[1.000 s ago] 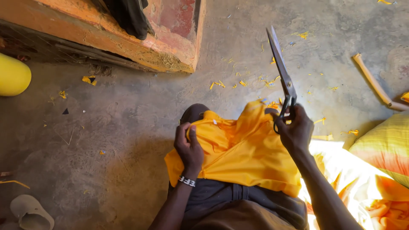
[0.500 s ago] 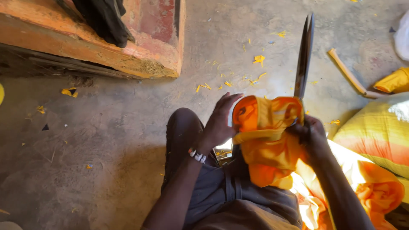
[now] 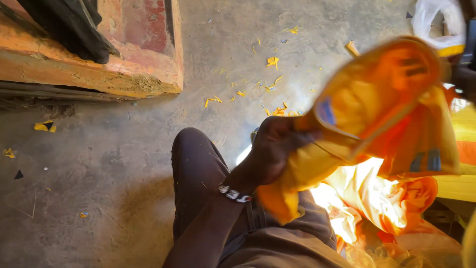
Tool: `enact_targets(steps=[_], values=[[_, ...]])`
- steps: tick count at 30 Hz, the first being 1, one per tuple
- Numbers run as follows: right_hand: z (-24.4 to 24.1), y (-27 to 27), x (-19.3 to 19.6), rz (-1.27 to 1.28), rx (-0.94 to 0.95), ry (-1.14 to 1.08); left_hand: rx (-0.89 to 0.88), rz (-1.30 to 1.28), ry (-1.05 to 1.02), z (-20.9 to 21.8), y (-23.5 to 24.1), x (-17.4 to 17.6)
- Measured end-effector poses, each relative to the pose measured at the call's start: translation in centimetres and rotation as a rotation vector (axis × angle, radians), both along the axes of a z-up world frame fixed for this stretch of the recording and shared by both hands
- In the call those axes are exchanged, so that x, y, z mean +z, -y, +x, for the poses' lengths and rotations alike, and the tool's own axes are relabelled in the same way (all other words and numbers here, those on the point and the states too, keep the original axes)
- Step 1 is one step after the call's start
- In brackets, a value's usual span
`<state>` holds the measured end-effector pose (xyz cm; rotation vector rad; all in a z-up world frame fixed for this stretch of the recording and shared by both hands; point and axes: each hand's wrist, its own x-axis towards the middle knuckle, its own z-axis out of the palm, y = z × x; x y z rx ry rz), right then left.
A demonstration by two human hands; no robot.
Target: Cutting and trimming yellow fabric using large tailor scissors
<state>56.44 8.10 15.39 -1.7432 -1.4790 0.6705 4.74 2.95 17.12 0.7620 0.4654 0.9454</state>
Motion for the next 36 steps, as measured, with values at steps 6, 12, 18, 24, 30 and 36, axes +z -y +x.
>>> enact_targets(steps=[6,12,18,24,30,36], values=[[-25.7,1.8,-0.8,0.005,0.168,-0.179,0.372,-0.3,-0.425,-10.9,-1.0,-6.5],[-37.7,4.6,-11.2,-0.238,0.254,-0.306,0.465,-0.203,-1.294,-20.0,1.4,-17.8],[-39.6,5.3,-14.4,-0.234,0.242,0.084,0.66,0.556,-1.281,-13.8,2.8,-9.4],[-38.1,5.2,-16.8,-0.208,0.225,0.077,0.204,0.772,-1.421,-10.8,2.5,-12.1],[-36.3,5.6,-16.4,-0.245,0.219,0.084,0.362,0.685,-1.347,-10.5,2.4,-14.4],[-32.1,7.2,-10.2,-0.326,0.342,0.355,0.485,0.366,-1.064,-12.0,2.1,-15.2]])
